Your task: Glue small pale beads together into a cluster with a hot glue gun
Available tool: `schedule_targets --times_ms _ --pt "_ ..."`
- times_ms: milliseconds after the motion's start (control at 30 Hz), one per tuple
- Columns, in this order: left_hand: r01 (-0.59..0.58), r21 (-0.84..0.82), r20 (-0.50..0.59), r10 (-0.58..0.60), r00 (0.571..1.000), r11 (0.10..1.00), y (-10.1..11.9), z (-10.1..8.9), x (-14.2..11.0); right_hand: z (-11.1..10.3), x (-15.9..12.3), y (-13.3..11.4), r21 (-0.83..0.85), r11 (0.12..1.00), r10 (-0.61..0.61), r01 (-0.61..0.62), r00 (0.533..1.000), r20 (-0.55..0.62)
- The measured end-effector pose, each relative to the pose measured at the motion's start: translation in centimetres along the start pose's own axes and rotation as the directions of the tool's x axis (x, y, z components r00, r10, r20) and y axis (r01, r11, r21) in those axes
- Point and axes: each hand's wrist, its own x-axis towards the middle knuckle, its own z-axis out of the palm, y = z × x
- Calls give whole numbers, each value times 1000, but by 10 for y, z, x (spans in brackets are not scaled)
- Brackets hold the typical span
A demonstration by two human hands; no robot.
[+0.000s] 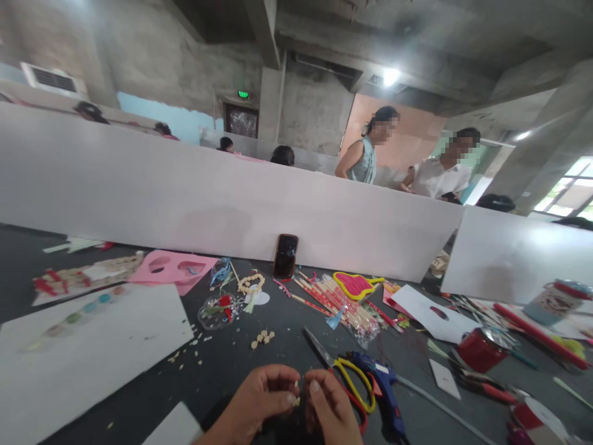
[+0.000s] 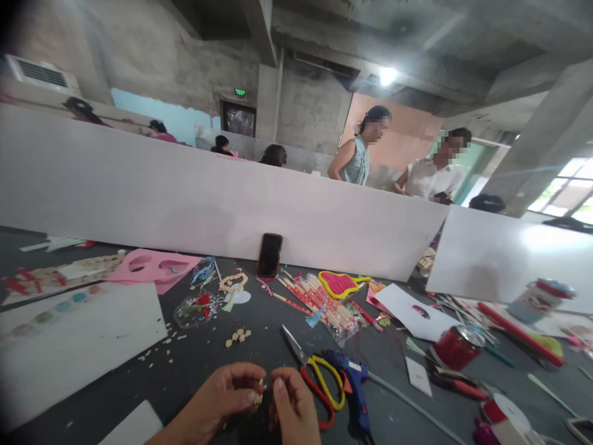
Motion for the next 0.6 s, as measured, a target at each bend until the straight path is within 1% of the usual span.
schedule_targets --times_ms 133,267,433,600 --pt "2 15 4 -2 1000 1000 -2 -1 0 -2 0 -5 15 1000 12 -13 998 68" --pt "-3 25 10 3 1000 1000 0 0 -1 -3 0 -7 17 1000 12 -13 998 68" --pt "12 15 -16 -12 1000 1000 1 2 -2 -3 -1 -10 -1 1000 -5 5 995 99" --pt "17 -11 11 -17 1000 1000 1 2 -2 -5 -1 -10 41 999 -5 0 994 113"
